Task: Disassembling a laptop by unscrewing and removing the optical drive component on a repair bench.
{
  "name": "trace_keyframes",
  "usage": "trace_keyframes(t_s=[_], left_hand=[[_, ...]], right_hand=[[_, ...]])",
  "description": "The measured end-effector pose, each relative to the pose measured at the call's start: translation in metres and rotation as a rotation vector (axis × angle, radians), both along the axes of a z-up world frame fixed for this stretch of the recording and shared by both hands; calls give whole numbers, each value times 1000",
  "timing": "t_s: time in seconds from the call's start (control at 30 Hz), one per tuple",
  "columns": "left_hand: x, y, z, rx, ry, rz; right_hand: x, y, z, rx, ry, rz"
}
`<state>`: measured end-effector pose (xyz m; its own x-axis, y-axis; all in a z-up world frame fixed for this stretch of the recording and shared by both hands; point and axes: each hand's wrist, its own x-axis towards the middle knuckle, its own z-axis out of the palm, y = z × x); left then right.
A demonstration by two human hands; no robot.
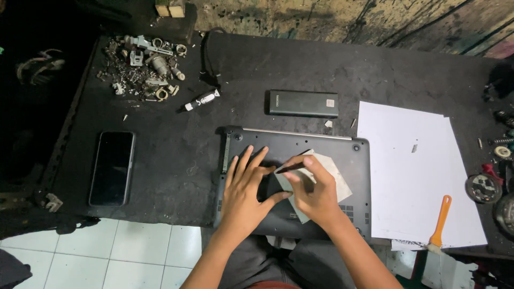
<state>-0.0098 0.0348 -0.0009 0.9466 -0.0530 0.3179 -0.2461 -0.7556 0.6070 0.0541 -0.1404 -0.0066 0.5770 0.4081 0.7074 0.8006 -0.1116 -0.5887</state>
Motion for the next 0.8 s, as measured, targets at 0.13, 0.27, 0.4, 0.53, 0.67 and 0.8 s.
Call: trace_keyframes(t_s=[0.13, 0.27, 0.4, 0.53, 0.67, 0.8], left_hand=[[-2, 1, -1, -15, 28, -6], [-1, -1, -2, -5, -12, 11], [-1, 0, -2, -20, 11, -17], [-1, 0, -3, -10, 26, -3], [-1, 0, 0, -14, 16, -4], [-2, 1, -6, 0, -11, -8]], right_hand=[[-1, 0, -4, -4, 10, 6], [-4, -2, 0, -1, 83, 60], [-1, -1, -4, -53, -40, -63], [-1, 2, 0, -38, 15, -6], [-3, -1, -1, -10, 91, 31], [0, -1, -1, -104, -47, -64]])
